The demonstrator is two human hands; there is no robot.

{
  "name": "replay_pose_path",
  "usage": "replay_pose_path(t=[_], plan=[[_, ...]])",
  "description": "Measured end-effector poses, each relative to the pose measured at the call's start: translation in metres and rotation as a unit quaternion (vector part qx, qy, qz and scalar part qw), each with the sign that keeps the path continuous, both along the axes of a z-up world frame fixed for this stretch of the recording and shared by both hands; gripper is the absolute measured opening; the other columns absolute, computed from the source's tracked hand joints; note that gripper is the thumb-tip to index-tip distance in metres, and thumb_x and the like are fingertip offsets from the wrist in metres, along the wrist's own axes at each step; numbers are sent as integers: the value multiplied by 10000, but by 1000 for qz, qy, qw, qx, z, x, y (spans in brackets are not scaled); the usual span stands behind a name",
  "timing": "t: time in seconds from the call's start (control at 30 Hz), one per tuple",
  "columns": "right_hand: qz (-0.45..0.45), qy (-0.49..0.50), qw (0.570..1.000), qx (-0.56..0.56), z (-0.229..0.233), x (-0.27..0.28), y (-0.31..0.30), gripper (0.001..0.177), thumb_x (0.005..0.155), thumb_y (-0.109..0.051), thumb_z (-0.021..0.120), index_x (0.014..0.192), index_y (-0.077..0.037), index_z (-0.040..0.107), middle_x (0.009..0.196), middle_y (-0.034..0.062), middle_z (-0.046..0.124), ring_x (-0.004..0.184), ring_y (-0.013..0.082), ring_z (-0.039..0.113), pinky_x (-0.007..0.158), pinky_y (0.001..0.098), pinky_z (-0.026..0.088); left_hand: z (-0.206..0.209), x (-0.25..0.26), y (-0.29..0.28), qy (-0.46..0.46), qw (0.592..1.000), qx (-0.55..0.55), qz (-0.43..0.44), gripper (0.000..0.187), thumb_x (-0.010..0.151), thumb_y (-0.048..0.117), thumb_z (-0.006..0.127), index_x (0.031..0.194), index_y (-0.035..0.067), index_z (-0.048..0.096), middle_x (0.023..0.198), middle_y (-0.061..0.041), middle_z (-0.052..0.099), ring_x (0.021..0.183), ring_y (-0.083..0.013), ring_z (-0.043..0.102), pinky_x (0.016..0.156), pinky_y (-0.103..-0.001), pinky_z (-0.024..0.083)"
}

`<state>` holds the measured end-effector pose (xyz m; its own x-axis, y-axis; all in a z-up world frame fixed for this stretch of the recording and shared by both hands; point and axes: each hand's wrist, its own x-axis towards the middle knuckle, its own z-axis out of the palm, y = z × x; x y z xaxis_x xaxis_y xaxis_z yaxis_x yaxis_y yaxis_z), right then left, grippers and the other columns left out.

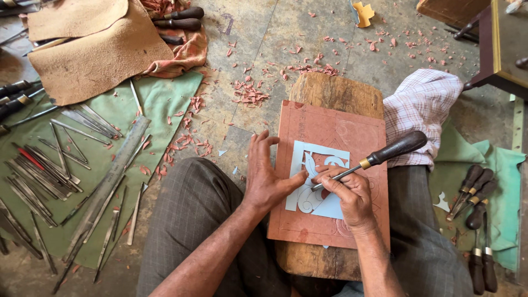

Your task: The person carves a floral design into a block of wood by hand using a chisel while following a paper stencil.

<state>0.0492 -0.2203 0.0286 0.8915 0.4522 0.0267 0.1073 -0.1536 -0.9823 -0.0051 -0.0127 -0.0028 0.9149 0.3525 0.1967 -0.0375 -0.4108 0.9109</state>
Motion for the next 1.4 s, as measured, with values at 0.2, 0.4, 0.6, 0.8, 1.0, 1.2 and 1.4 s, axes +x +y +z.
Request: replay_pose_path(t=[0.2,0.4,0.6,0.8,1.0,1.2,1.4], plan=[[11,-30,999,1,-2,0,-1,188,948,-119,634,876,-20,777,912,96,791,1181,276,681,969,390,545,2,0,0,5,999,-44,2,863,726,303,942,1363,45,421,1554,-320,282,1512,-498,177,1169,-641,253],[-12,8,1000,4,-3,-1,0,191,928,-134,638,855,-27,778,896,95,787,1154,261,688,717,354,594,4,-3,-3,66,982,-177,21,794,712,302,865,1317,25,431,1297,-268,592,1260,-372,616,1036,-494,537],[-19,6,1000,-8,-2,-1,1,195,929,-140,644,841,-22,771,870,103,785,1152,257,692,749,355,610,-2,-1,-1,43,981,-185,29,594,812,222,790,1288,0,513,1249,-256,639,1165,-299,676,930,-445,616],[1,-23,1000,0,2,-1,2,208,949,-131,636,845,-11,770,886,106,782,1161,282,692,940,387,551,-19,2,5,54,939,-320,113,469,920,224,539,1328,-6,570,1219,-216,729,1047,-341,727,831,-508,649],[-5,-15,1000,15,1,-2,0,196,955,-123,638,860,-15,772,889,109,778,1159,276,694,972,409,535,-1,-13,26,30,998,-18,55,731,855,320,794,1505,142,508,1702,-252,193,1564,-445,47,1210,-693,147],[-20,5,992,129,-1,0,-5,133,993,-91,665,900,-19,727,969,158,787,1052,299,743,1002,445,571,33,-10,43,143,934,231,-234,1055,598,690,870,1517,355,472,1719,-107,66,1539,-442,-144,1185,-724,-38],[-167,54,971,162,12,-20,-15,129,1018,-51,623,1012,36,717,932,182,743,824,271,715,743,404,589,30,-14,40,131,941,231,-209,1055,597,752,836,1517,371,485,1713,-141,34,1536,-486,-163,1175,-733,-39]])
